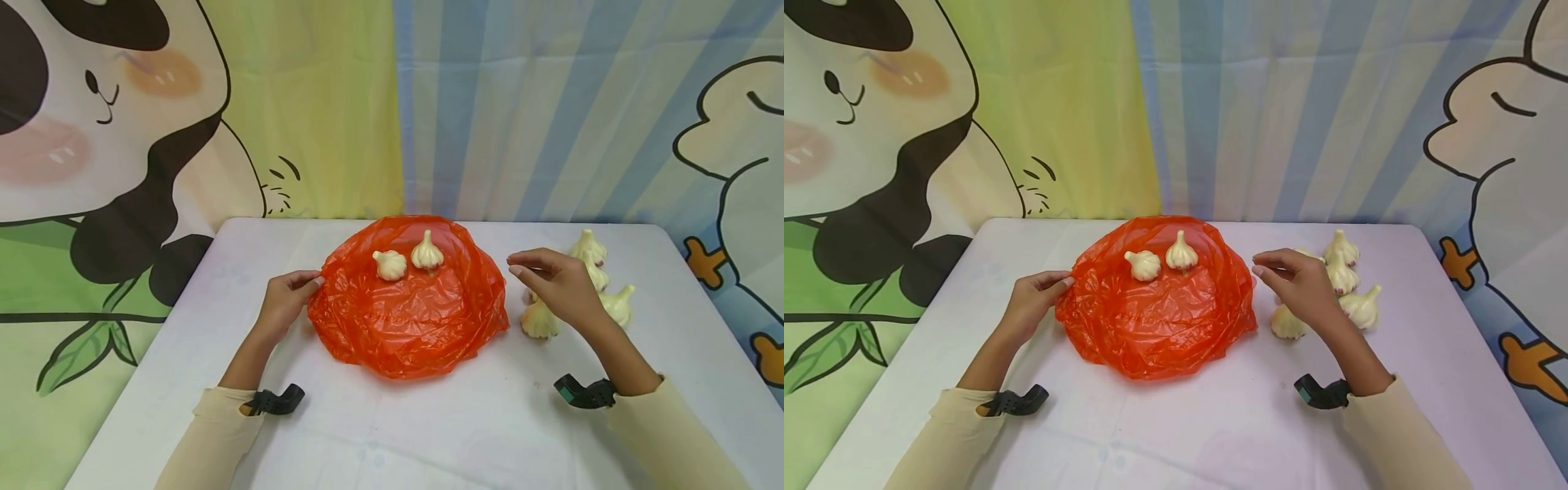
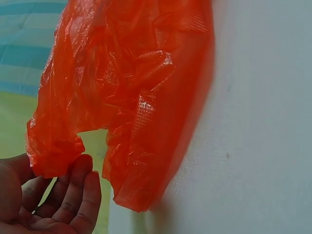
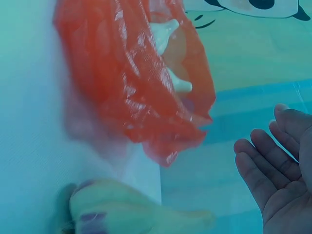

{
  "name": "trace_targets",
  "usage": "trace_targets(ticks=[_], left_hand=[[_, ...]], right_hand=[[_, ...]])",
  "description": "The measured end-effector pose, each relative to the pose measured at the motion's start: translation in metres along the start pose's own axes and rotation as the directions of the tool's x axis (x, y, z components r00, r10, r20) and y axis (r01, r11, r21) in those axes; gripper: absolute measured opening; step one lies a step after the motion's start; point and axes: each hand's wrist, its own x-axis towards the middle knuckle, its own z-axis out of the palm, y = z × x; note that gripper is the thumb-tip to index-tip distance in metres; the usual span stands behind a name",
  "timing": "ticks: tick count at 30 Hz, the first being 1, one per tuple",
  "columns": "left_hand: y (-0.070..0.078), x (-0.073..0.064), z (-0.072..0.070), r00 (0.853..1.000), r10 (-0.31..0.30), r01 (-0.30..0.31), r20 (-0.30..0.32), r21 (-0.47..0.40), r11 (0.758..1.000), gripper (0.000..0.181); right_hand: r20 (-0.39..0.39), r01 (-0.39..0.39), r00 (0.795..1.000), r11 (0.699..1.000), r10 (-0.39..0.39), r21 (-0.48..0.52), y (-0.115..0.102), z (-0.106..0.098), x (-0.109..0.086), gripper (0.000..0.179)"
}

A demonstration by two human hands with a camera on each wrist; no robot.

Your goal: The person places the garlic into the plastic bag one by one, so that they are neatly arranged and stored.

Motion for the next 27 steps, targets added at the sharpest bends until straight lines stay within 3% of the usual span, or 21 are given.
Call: trace_targets(ticks=[11,18,27], left_hand=[[0.003,-0.001,-0.001,1.0,0.008,-0.008,-0.007,-0.008,1.0,0.034],[0.005,-0.001,-0.001,1.0,-0.001,0.001,-0.007,-0.015,1.0,0.033],[0.004,0.001,0.003,0.999,-0.022,0.021,-0.023,-0.047,0.999,0.034]], right_hand=[[-0.08,-0.049,0.996,0.997,0.044,-0.055,0.018,-0.02,-0.024,0.024],[-0.088,-0.16,0.984,0.985,0.154,-0.071,0.024,-0.023,-0.036,0.024],[-0.049,-0.125,0.991,0.992,0.124,-0.02,0.042,-0.015,-0.048,0.027]])
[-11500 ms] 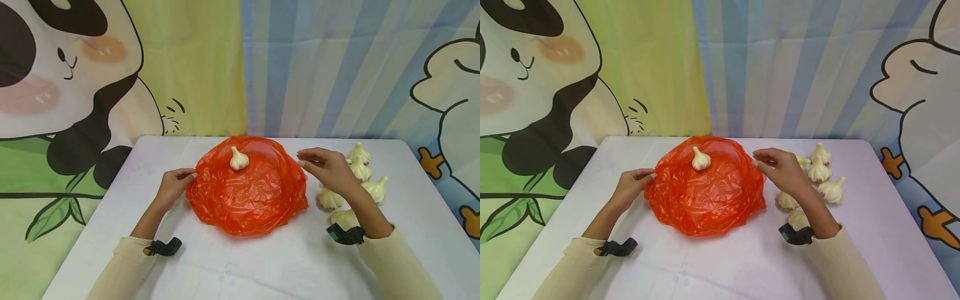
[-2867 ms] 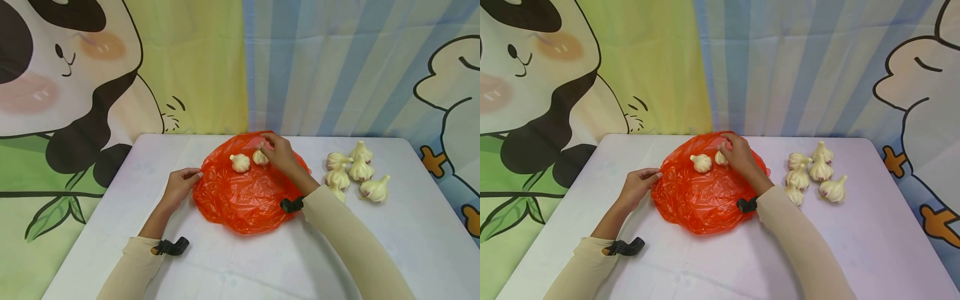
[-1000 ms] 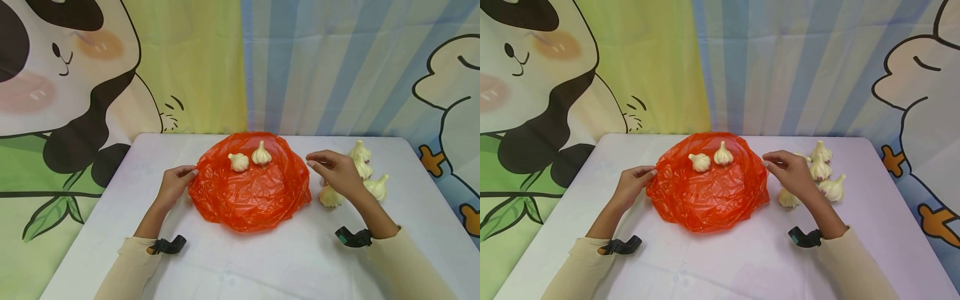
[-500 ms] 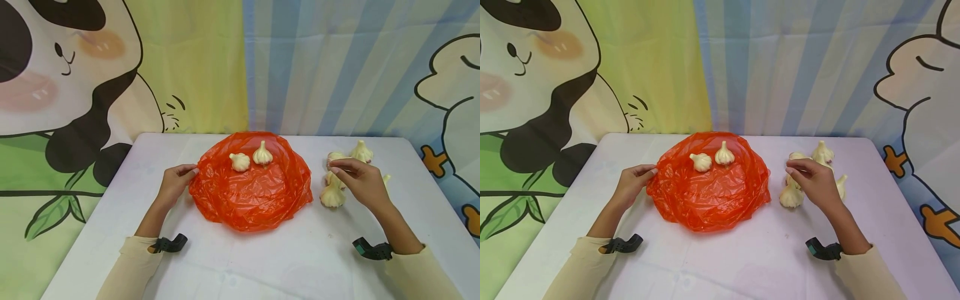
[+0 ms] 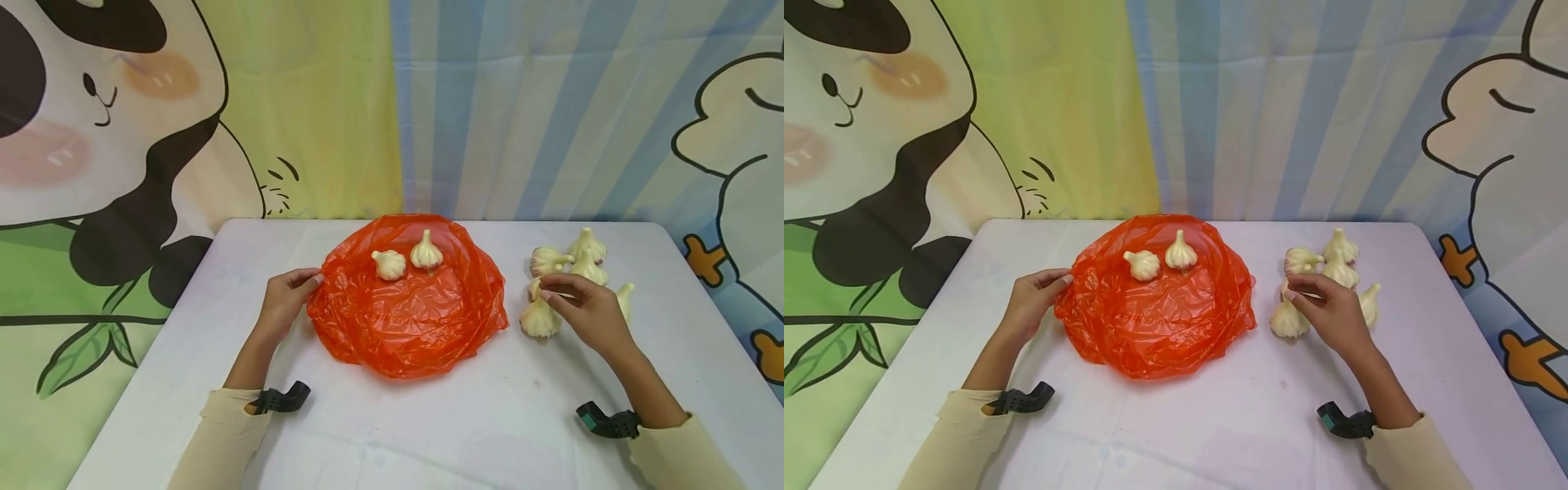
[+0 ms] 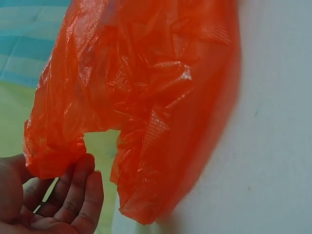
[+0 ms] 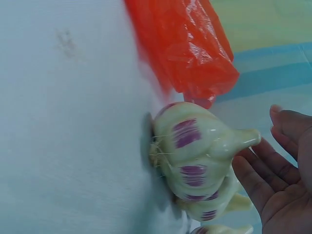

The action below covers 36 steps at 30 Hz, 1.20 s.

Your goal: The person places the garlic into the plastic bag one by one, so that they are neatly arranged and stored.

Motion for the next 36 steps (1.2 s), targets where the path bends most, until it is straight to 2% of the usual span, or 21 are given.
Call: trace_targets(ticks=[7,16,23,36], left_hand=[[-0.003,0.0,0.002,1.0,0.001,-0.003,-0.025,-0.062,0.998,0.037],[-0.006,-0.001,0.004,1.0,-0.001,-0.002,-0.029,-0.096,0.995,0.037],[-0.008,-0.001,0.003,1.0,-0.015,0.012,-0.022,-0.116,0.993,0.042],[-0.012,-0.001,0.006,0.996,-0.059,0.046,-0.067,-0.178,0.983,0.041]], right_hand=[[0.018,-0.019,1.0,1.0,0.019,0.005,0.005,0.005,-0.005,0.028],[-0.006,0.04,0.999,0.998,-0.04,-0.048,0.006,0.009,-0.011,0.025],[-0.035,0.069,0.997,0.997,-0.071,-0.042,0.006,0.011,-0.012,0.023],[-0.055,0.094,0.994,0.995,-0.095,-0.022,0.009,0.009,-0.012,0.025]])
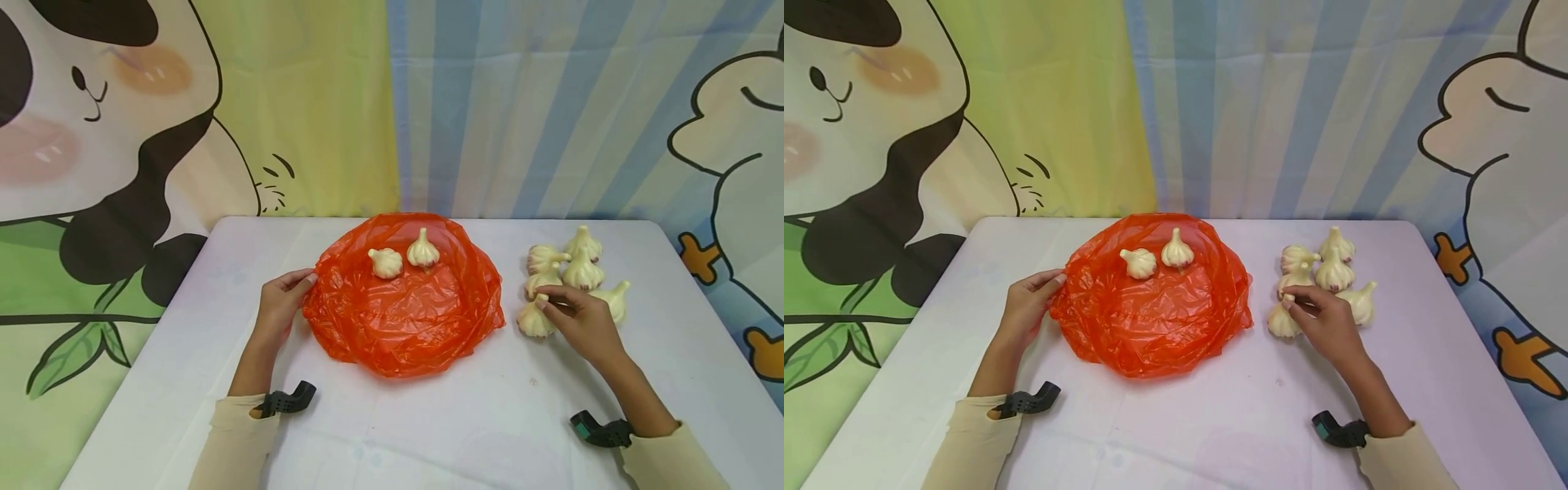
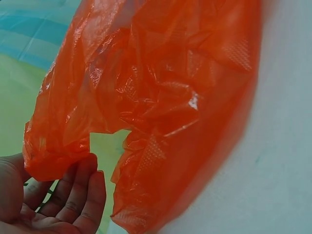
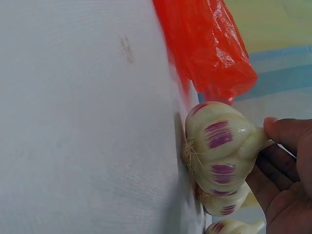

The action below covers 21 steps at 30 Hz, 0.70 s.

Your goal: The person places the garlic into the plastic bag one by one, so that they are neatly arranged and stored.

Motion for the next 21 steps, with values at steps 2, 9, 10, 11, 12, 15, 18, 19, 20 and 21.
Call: trace_targets(ticks=[2,9,10,11,12,15,18,19,20,21], left_hand=[[0.001,0.0,-0.001,1.0,0.003,-0.003,-0.001,-0.013,1.0,0.04],[0.002,-0.001,-0.003,1.0,0.009,-0.01,-0.004,-0.038,0.999,0.04],[0.002,-0.002,-0.003,1.0,0.013,-0.013,-0.004,-0.042,0.999,0.04],[0.002,-0.002,-0.004,1.0,0.017,-0.017,-0.002,-0.045,0.999,0.04],[0.002,-0.002,-0.004,1.0,0.019,-0.019,-0.002,-0.045,0.999,0.04],[0.001,-0.003,-0.003,1.0,0.021,-0.021,-0.002,-0.05,0.999,0.04],[0.001,-0.003,-0.001,1.0,0.014,-0.014,0.005,-0.059,0.998,0.039],[0.001,-0.003,-0.001,1.0,0.012,-0.012,0.01,-0.062,0.998,0.039],[0.001,-0.003,0.0,1.0,0.011,-0.01,0.015,-0.065,0.998,0.04],[0.001,-0.003,0.0,1.0,0.007,-0.006,0.016,-0.066,0.998,0.04]], right_hand=[[-0.01,0.013,1.0,1.0,-0.013,-0.006,-0.002,0.0,0.0,0.025],[-0.054,0.015,0.998,0.999,-0.017,-0.035,-0.009,-0.004,0.005,0.023],[-0.055,0.012,0.998,0.999,-0.014,-0.035,-0.01,-0.005,0.006,0.023],[-0.057,0.009,0.998,0.999,-0.011,-0.033,-0.012,-0.006,0.007,0.023],[-0.059,0.006,0.998,1.0,-0.008,-0.031,-0.013,-0.006,0.007,0.023],[-0.062,0.0,0.998,0.999,-0.002,-0.032,-0.018,-0.008,0.01,0.023],[-0.063,-0.007,0.998,0.999,0.005,-0.035,-0.023,-0.011,0.012,0.023],[-0.063,-0.007,0.998,0.999,0.005,-0.031,-0.024,-0.011,0.013,0.024],[-0.062,-0.007,0.998,1.0,0.005,-0.023,-0.026,-0.012,0.014,0.024],[-0.061,-0.007,0.998,1.0,0.005,-0.02,-0.027,-0.012,0.015,0.024]])
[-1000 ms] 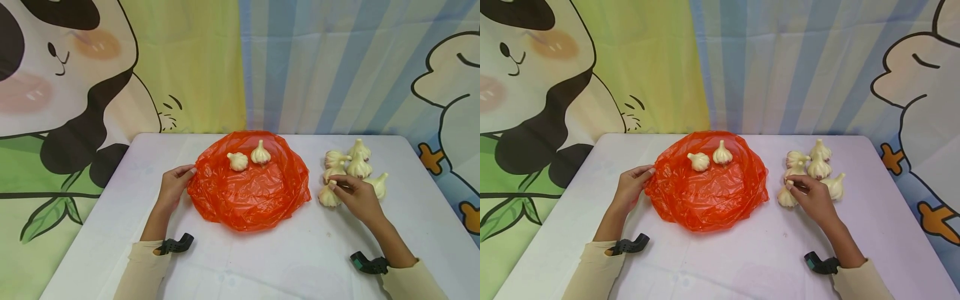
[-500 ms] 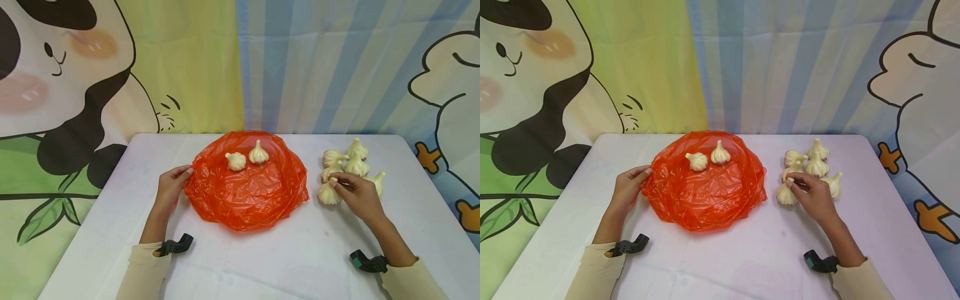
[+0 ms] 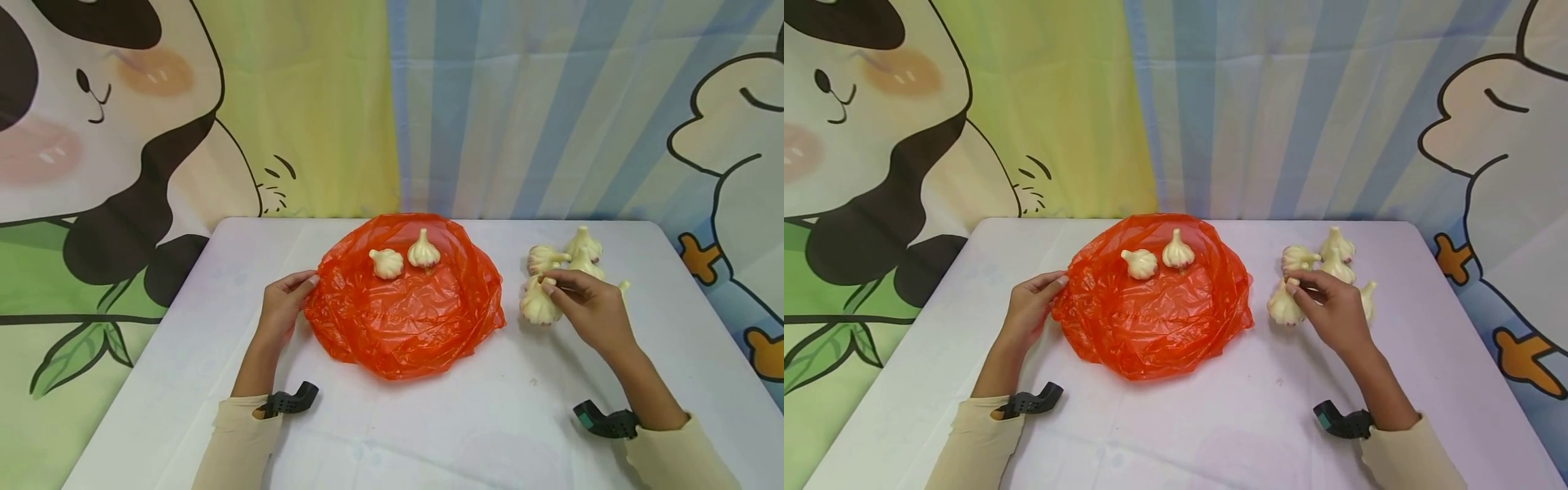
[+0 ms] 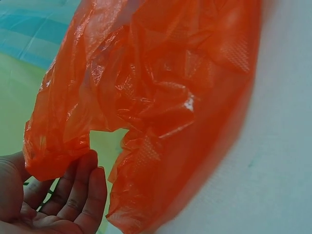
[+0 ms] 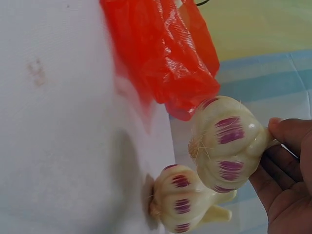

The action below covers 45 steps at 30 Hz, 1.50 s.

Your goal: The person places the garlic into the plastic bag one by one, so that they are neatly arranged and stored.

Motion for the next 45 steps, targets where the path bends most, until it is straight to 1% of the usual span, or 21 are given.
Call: trace_targets(ticks=[3,6,11,14,22,24,26,27,31,33,36,41,45], left_hand=[[0.0,0.0,0.0,1.0,-0.008,0.008,-0.003,0.004,1.0,0.04],[0.0,0.0,-0.001,1.0,-0.012,0.012,-0.022,0.007,1.0,0.038],[-0.002,0.0,-0.003,1.0,0.022,-0.023,-0.021,-0.04,0.999,0.039],[-0.002,-0.001,-0.002,0.999,0.045,-0.046,-0.012,-0.052,0.998,0.041],[-0.002,-0.002,-0.002,0.999,0.043,-0.043,-0.007,-0.031,0.999,0.042],[-0.002,-0.002,-0.002,0.999,0.046,-0.046,-0.005,-0.036,0.998,0.041],[-0.002,-0.002,-0.002,0.999,0.048,-0.048,-0.006,-0.041,0.998,0.041],[-0.002,-0.002,-0.002,0.999,0.049,-0.049,-0.006,-0.042,0.998,0.041],[-0.001,-0.002,-0.001,0.999,0.044,-0.044,-0.008,-0.034,0.998,0.041],[-0.001,-0.002,-0.001,0.999,0.043,-0.043,-0.008,-0.03,0.999,0.04],[-0.001,-0.002,-0.001,0.999,0.043,-0.043,-0.012,-0.034,0.998,0.04],[-0.002,-0.002,-0.001,0.999,0.045,-0.046,-0.01,-0.038,0.998,0.04],[-0.001,-0.003,-0.002,0.999,0.044,-0.044,-0.014,-0.034,0.998,0.04]], right_hand=[[0.004,-0.002,1.0,1.0,0.002,0.016,-0.005,-0.001,0.003,0.025],[0.009,-0.005,1.0,1.0,0.005,0.021,-0.009,0.0,0.006,0.025],[0.008,0.009,1.0,0.997,-0.01,0.078,-0.013,0.004,0.01,0.026],[0.001,0.012,1.0,0.994,-0.012,0.106,-0.017,0.007,0.013,0.027],[0.007,0.04,0.999,0.984,-0.042,0.173,-0.028,0.017,0.024,0.026],[0.011,0.041,0.999,0.981,-0.044,0.189,-0.032,0.02,0.027,0.025],[0.014,0.044,0.999,0.977,-0.048,0.209,-0.045,0.02,0.029,0.023],[0.015,0.044,0.999,0.976,-0.049,0.213,-0.048,0.022,0.03,0.023],[0.025,0.047,0.998,0.969,-0.054,0.243,-0.057,0.028,0.035,0.021],[0.033,0.043,0.998,0.969,-0.052,0.245,-0.052,0.033,0.037,0.022],[0.053,0.037,0.997,0.965,-0.052,0.259,-0.056,0.038,0.04,0.022],[0.08,0.03,0.995,0.967,-0.052,0.252,-0.062,0.045,0.045,0.023],[0.104,0.023,0.993,0.962,-0.053,0.271,-0.069,0.054,0.051,0.022]])
